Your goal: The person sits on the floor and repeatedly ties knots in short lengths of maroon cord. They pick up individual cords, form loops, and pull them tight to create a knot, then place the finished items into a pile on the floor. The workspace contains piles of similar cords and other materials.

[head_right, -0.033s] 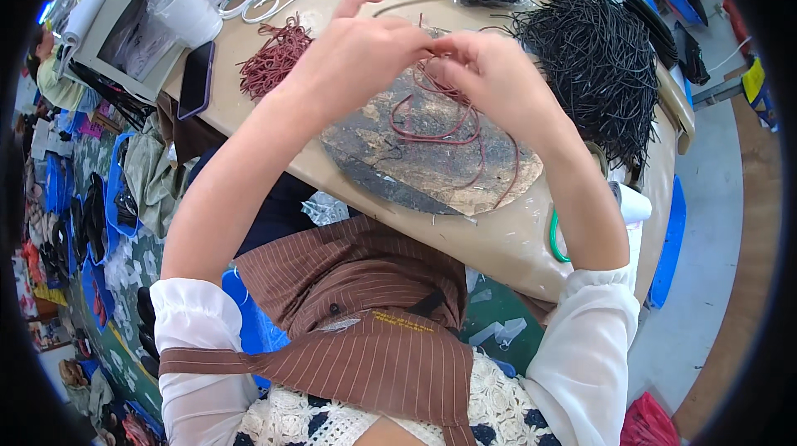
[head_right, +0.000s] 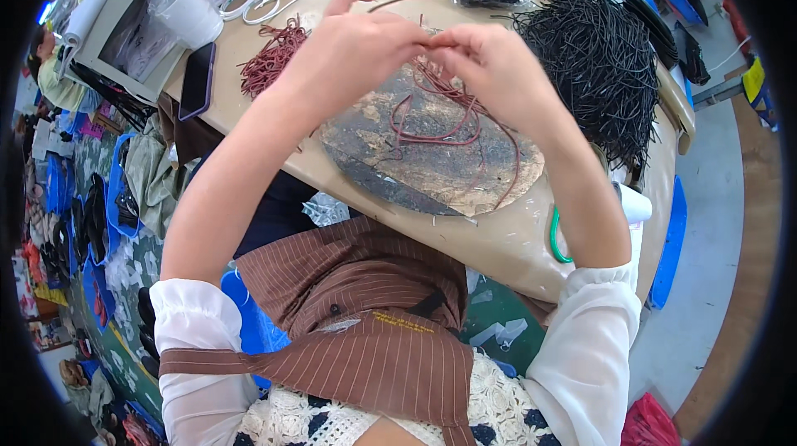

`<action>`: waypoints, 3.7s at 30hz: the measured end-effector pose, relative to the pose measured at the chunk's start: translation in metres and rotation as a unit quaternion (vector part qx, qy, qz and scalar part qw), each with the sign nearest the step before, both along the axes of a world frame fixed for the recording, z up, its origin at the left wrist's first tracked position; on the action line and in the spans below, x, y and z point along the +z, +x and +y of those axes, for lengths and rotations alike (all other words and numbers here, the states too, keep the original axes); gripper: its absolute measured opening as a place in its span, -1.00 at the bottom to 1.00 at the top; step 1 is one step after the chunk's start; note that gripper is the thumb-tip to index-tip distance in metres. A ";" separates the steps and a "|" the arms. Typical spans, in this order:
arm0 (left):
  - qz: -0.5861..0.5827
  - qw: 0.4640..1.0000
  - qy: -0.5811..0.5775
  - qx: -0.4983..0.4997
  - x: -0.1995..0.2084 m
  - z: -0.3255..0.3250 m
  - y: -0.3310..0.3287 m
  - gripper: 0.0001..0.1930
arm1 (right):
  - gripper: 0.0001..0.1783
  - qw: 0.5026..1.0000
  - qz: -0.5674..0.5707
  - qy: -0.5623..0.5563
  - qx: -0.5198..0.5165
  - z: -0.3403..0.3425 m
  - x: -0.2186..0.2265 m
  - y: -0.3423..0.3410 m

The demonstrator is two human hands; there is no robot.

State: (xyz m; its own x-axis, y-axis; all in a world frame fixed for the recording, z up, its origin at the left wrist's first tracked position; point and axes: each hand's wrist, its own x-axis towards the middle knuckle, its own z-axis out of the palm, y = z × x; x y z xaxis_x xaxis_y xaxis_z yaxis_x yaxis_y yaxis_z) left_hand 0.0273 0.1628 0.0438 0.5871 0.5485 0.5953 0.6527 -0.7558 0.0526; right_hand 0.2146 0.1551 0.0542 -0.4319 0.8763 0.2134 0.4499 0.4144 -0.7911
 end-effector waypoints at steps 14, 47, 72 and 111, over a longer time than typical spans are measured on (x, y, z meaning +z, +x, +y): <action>-0.098 0.972 -0.213 0.028 0.022 -0.064 -0.036 -0.88 | -0.74 0.963 -0.100 -0.127 0.214 -0.019 0.032 -0.021; -0.624 0.511 -0.588 -0.066 -0.019 -0.111 -0.022 -0.77 | -0.87 0.960 0.247 -0.117 0.062 -0.053 -0.015 -0.047; -0.683 0.287 -0.669 -0.049 -0.047 -0.155 -0.006 -0.84 | -0.80 0.985 0.074 0.150 0.042 -0.101 -0.035 -0.039; -0.488 0.724 -0.488 0.004 -0.040 -0.155 -0.014 -0.75 | -0.80 0.879 0.183 -0.394 0.194 -0.091 0.002 -0.018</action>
